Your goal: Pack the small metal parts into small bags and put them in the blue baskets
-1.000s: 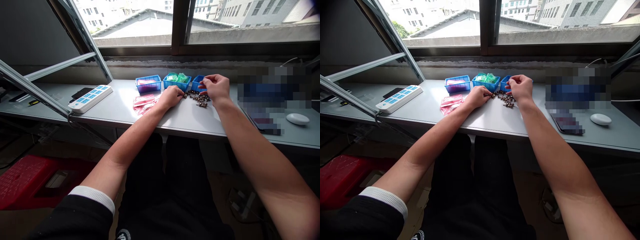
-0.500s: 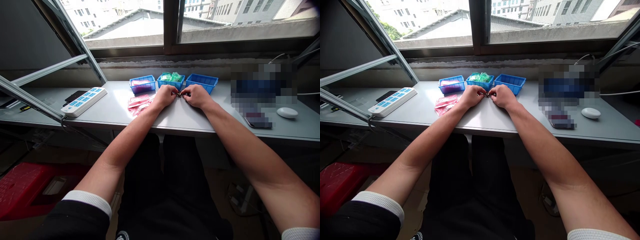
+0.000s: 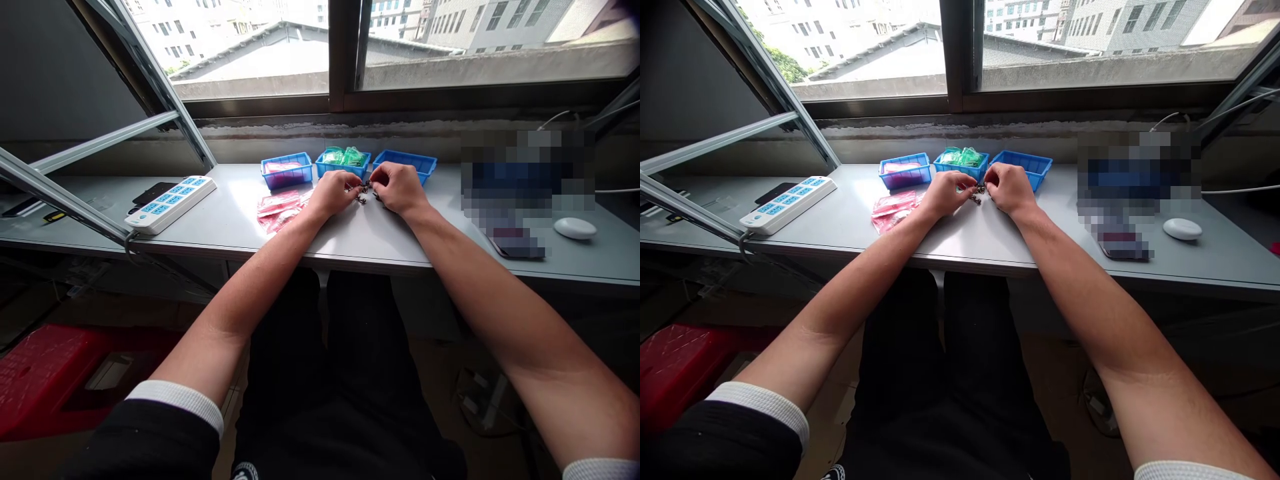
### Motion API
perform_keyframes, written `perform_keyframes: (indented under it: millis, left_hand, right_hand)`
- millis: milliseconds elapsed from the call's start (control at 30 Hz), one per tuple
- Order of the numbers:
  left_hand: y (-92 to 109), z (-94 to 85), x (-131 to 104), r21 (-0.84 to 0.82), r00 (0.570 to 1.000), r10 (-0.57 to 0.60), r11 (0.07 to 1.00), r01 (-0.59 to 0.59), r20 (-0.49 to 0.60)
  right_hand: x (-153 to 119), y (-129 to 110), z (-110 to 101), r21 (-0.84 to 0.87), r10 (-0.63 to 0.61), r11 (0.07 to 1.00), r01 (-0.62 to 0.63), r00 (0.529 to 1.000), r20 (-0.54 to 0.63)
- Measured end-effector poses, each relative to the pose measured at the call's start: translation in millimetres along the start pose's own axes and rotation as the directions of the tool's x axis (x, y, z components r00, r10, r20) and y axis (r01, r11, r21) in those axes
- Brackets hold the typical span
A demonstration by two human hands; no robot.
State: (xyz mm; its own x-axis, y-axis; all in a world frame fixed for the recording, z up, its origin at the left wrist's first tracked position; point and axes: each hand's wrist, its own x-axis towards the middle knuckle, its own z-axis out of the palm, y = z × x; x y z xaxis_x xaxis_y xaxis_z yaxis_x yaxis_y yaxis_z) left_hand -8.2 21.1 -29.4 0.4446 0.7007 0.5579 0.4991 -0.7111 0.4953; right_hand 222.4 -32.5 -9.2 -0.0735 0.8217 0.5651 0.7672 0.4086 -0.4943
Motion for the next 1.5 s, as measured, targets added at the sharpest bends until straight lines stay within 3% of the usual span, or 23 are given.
perform_keyframes:
  millis: [233, 367, 533, 700, 867, 1033, 1233, 1367, 1500]
  left_hand:
    - [5, 7.5, 6, -0.245, 1.000, 0.001, 0.970, 0.001, 0.009]
    - [1, 11.4, 10, -0.357, 0.999, -0.026, 0.934, 0.016, -0.022]
    - [-1, 9.9, 10, -0.477, 0.994, -0.107, 0.873, 0.100, 0.014]
    - [3, 4.7, 9, -0.444, 0.985, -0.171, 0.884, 0.146, -0.016]
    - [7, 3.0, 9, -0.448, 0.983, -0.164, 0.887, 0.113, -0.077]
    - [9, 4.1, 9, -0.496, 0.982, -0.173, 0.861, 0.112, -0.077]
    - [8, 6.5, 9, -0.549, 0.985, -0.171, 0.827, 0.122, -0.038]
    - [-2, 8.3, 10, -0.523, 0.989, -0.135, 0.848, 0.081, -0.065]
    - [-6, 6.7, 11, -0.434, 0.987, -0.104, 0.900, 0.042, -0.121]
  right_hand:
    - [-3, -19, -1, 0.162, 0.008, 0.987, 0.016, 0.989, -0.145]
    - [-4, -20, 1, 0.184, -0.038, 0.981, 0.065, 0.988, -0.147]
    - [-5, -23, 3, 0.202, -0.079, 0.975, 0.095, 0.993, -0.089]
    - [-7, -28, 2, 0.160, -0.081, 0.983, 0.088, 0.996, -0.049]
    - [-6, -26, 4, 0.152, -0.057, 0.986, 0.069, 0.995, -0.081]
    - [-6, -23, 5, 0.265, 0.063, 0.963, -0.053, 0.998, -0.031]
    - [-3, -15, 7, 0.367, 0.105, 0.925, -0.100, 0.994, 0.007]
    - [-2, -9, 10, 0.406, 0.082, 0.909, -0.090, 0.996, 0.037]
    - [-2, -9, 10, 0.350, 0.033, 0.937, -0.023, 0.999, -0.023]
